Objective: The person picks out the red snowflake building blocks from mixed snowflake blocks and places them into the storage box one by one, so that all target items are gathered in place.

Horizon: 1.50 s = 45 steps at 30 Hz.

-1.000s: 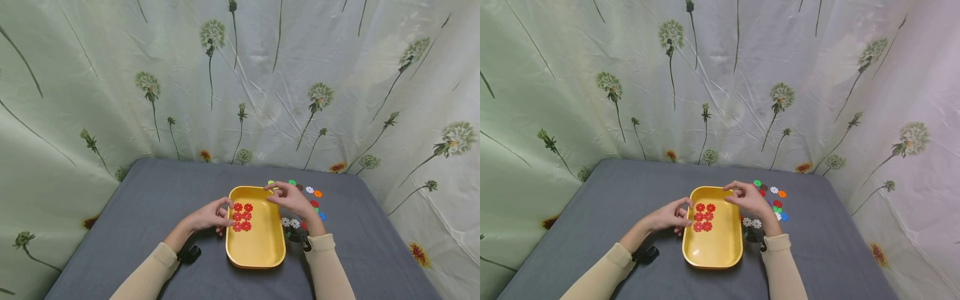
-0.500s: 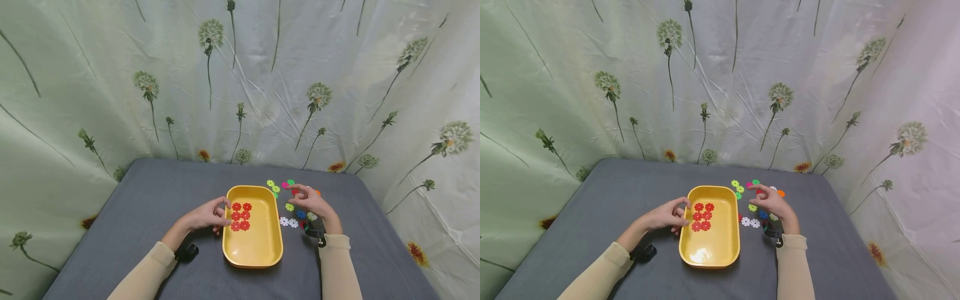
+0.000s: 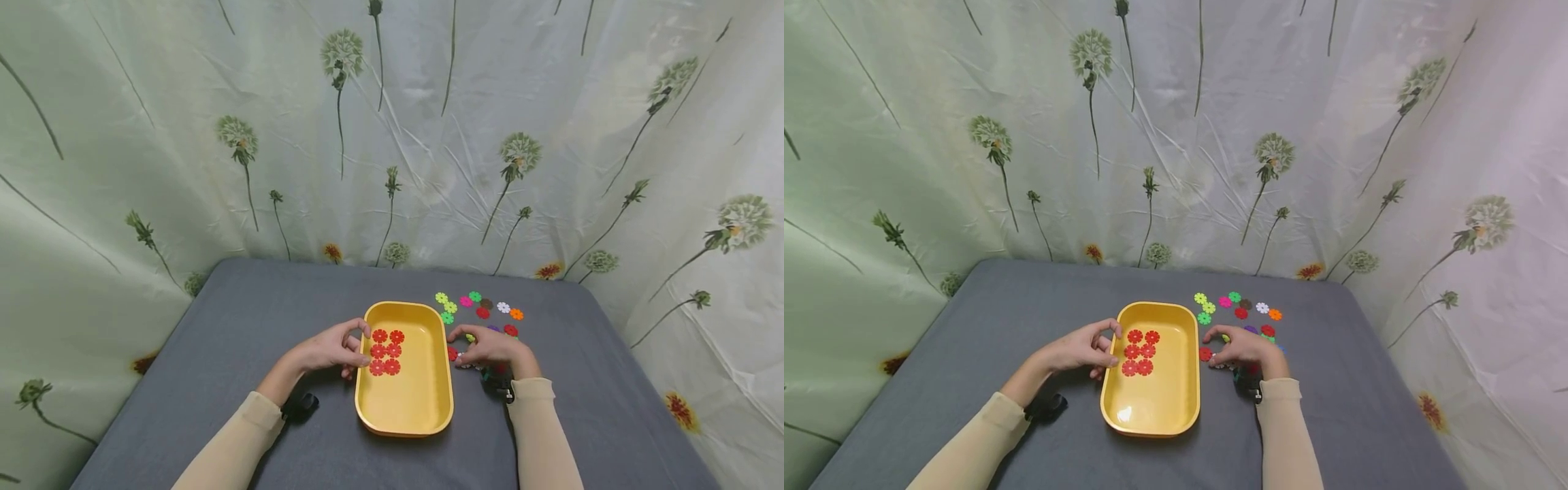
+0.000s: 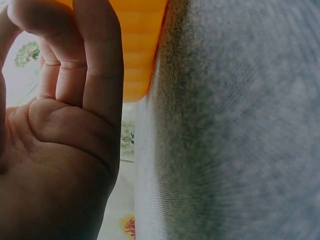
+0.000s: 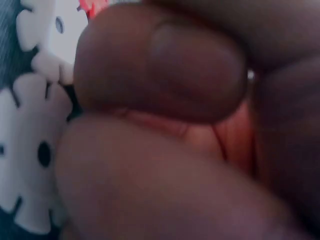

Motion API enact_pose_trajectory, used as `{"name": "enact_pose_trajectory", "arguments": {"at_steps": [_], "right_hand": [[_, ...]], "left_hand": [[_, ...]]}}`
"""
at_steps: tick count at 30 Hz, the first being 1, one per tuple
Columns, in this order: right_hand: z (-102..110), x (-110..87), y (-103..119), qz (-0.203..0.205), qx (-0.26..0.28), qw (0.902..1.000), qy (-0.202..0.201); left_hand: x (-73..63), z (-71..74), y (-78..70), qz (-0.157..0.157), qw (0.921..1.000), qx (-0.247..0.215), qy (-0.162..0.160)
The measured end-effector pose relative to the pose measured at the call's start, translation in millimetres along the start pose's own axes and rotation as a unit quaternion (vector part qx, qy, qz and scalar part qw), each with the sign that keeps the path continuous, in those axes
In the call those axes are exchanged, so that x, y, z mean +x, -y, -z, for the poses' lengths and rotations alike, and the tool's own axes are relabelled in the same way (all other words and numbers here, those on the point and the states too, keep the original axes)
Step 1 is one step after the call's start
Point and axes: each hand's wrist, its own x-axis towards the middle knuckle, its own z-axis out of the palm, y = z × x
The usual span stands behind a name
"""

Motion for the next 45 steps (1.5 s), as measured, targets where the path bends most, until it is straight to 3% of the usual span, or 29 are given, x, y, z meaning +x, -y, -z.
{"name": "enact_pose_trajectory", "arguments": {"at_steps": [7, 17, 27, 36, 45], "right_hand": [[-8, 1.7, 16, -0.035, -0.022, 0.9983, -0.041], [-14, 9.0, 16, -0.042, -0.046, 0.9952, -0.075], [-17, 15.9, 16, -0.021, -0.093, 0.9879, -0.122], [-3, -4.5, 30, -0.021, -0.052, 0.9851, -0.163], [8, -34.2, 68, 0.043, -0.043, 0.9813, -0.182]], "left_hand": [[-0.4, 0.3, -4.2, 0.001, 1.0, 0.005, 0.001], [-0.2, -0.6, -1.6, 0.002, 1.0, 0.002, -0.003], [-0.8, -1.2, -1.8, 0.004, 1.0, 0.001, -0.007], [-0.8, -2.7, -1.3, 0.012, 0.9998, 0.004, -0.014], [3.7, -8.9, 1.0, 0.003, 0.9998, -0.001, -0.019]]}}
